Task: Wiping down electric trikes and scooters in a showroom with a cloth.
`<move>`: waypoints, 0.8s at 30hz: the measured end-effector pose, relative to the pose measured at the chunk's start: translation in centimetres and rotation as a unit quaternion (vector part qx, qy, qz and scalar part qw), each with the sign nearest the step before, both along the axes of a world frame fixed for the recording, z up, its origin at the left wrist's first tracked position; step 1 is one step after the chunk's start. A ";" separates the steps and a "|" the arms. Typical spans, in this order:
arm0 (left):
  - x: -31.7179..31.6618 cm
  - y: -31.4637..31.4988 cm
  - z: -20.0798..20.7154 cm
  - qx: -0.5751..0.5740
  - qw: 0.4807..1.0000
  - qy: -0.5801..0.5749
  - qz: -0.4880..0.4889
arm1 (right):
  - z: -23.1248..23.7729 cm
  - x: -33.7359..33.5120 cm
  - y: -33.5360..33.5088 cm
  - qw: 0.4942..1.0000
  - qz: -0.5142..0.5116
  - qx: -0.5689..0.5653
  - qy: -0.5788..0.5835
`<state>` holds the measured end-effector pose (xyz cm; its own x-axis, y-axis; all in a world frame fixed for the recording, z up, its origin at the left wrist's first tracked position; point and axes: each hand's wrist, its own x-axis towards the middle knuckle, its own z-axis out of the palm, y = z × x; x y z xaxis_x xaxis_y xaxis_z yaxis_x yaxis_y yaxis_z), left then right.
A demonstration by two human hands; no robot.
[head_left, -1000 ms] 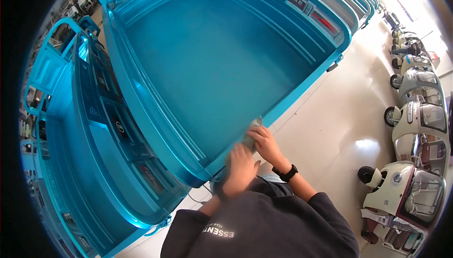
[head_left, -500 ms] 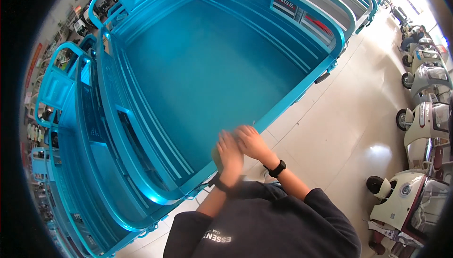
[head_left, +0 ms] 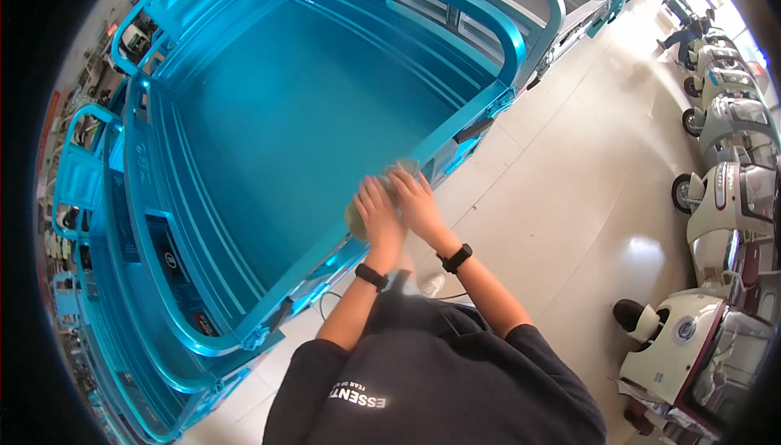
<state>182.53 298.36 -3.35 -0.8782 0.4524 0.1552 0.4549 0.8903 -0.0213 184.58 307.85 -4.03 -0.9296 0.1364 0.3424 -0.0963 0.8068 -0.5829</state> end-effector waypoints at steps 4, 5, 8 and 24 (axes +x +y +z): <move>-0.7 3.3 -0.2 0.003 0.999 -0.016 -0.031 | -0.3 -0.4 3.4 0.999 -0.009 -0.027 0.022; -1.0 4.1 -0.3 0.025 0.999 -0.019 -0.039 | -0.4 -0.7 4.3 0.999 -0.023 -0.017 0.030; -1.7 7.4 -0.6 0.005 0.998 -0.012 -0.061 | -0.3 -1.4 8.0 0.997 -0.014 -0.066 0.030; -6.4 23.1 1.3 0.063 0.979 -0.128 -0.144 | 1.7 -3.7 24.0 0.998 -0.055 0.004 -0.003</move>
